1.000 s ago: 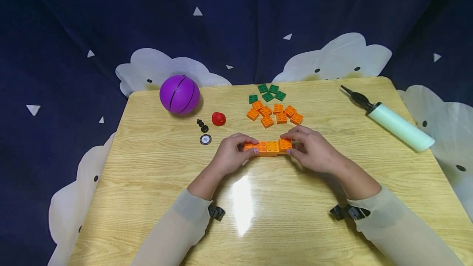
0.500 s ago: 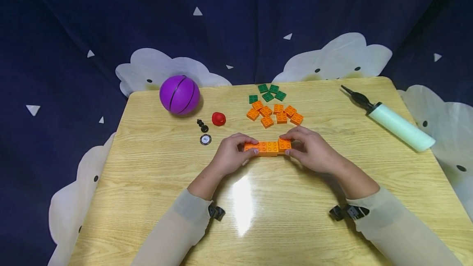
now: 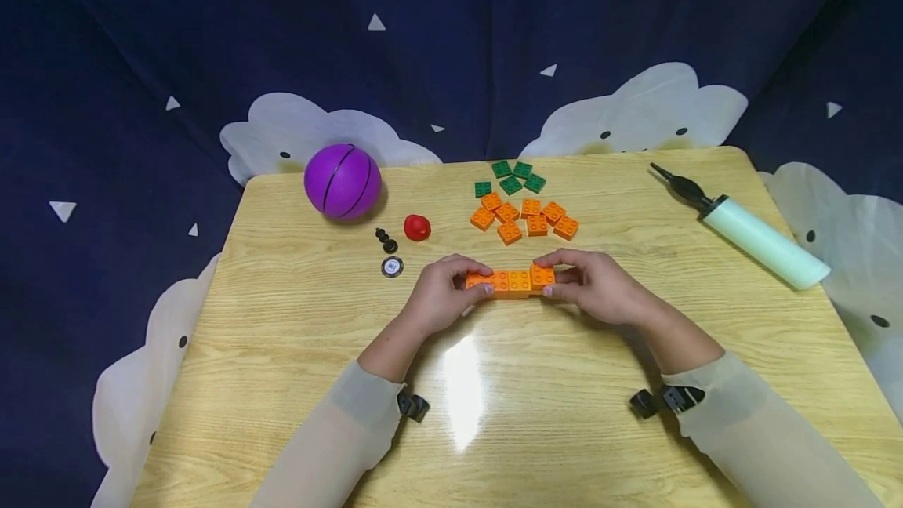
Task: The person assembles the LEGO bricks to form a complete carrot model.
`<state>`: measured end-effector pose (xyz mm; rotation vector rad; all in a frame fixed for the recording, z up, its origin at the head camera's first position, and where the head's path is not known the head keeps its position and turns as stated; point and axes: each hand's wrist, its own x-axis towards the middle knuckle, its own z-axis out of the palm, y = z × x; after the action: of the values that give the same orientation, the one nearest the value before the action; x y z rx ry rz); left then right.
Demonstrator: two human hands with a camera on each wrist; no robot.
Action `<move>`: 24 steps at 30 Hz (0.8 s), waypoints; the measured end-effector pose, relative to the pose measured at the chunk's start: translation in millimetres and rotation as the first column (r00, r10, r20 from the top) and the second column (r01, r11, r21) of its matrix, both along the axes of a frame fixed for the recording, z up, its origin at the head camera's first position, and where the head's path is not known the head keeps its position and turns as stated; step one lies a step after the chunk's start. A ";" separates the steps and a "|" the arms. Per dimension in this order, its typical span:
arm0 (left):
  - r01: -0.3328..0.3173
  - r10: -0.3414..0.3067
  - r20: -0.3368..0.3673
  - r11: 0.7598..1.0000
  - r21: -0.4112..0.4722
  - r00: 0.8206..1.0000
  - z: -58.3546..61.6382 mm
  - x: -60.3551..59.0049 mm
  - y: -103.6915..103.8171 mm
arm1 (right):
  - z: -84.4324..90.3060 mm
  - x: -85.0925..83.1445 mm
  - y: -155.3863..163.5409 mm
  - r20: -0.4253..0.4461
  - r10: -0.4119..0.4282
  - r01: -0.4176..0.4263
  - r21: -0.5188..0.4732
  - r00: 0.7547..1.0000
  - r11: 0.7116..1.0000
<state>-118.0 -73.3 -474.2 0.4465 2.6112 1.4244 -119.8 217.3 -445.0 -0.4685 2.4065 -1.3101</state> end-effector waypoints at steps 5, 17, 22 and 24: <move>-0.004 0.004 0.005 1.000 0.008 1.000 0.9 0.6 -0.4 | -4.1 -2.3 0.7 0.001 -0.016 0.016 -0.027 1.000 1.000; -0.003 0.003 0.008 1.000 0.011 1.000 0.1 0.2 -1.2 | -6.4 -6.1 1.6 0.012 0.001 0.000 -0.048 1.000 0.999; 0.002 -0.002 -0.005 1.000 0.009 1.000 0.0 -0.5 -1.3 | -6.4 -7.4 5.2 0.048 0.019 -0.016 -0.063 0.999 0.998; 0.005 -0.004 -0.006 1.000 0.009 1.000 0.2 -0.6 -1.3 | -6.6 -8.6 6.9 0.066 0.023 -0.018 -0.066 0.998 0.998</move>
<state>-118.7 -74.6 -473.9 0.4580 2.6080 1.4356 -128.4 224.2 -451.7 -0.4587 2.3044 -1.3770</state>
